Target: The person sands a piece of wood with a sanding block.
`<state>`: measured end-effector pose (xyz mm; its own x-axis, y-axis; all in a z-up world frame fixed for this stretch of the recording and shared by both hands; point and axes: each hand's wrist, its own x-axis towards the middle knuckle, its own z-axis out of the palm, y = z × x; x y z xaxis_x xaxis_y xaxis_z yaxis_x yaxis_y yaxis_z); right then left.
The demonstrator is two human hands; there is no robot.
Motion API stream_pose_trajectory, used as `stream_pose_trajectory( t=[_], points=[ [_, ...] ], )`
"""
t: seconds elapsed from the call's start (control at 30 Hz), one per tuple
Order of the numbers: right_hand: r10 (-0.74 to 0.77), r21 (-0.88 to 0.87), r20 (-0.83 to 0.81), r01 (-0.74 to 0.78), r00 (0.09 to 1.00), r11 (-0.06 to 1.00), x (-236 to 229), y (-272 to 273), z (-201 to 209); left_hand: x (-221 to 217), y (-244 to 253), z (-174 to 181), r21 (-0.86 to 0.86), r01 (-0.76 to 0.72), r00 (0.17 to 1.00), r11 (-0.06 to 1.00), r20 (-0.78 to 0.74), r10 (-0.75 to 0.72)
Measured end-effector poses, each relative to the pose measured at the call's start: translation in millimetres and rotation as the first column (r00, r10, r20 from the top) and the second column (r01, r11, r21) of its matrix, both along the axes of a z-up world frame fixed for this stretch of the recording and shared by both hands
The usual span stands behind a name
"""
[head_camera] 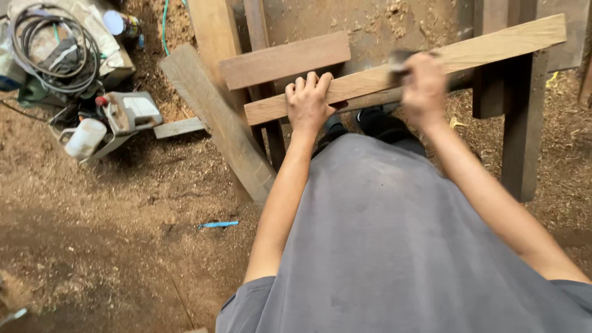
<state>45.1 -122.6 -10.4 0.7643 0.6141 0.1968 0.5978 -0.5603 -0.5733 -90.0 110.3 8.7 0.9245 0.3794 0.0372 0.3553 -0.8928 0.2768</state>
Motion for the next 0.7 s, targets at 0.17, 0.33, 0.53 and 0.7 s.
stream_pose_trajectory(
  t=[0.17,0.33,0.53,0.7],
  points=[
    [0.39,0.073,0.03,-0.391,0.92,0.918,-16,57,28,11,15,-1,0.009,0.036,0.996,0.999,-0.082,-0.035],
    [0.052,-0.244,-0.189,-0.098,0.981,0.965,59,-16,16,26,22,-3,-0.037,0.022,0.987,0.999,-0.156,-0.028],
    [-0.051,-0.208,-0.102,0.029,0.993,0.978,58,-13,1,27,22,-1,-0.031,0.022,0.99,0.999,-0.141,-0.026],
    [0.302,0.041,-0.054,-0.301,0.952,0.953,2,54,32,27,22,1,0.005,0.029,0.992,1.0,-0.119,-0.028]
  ],
)
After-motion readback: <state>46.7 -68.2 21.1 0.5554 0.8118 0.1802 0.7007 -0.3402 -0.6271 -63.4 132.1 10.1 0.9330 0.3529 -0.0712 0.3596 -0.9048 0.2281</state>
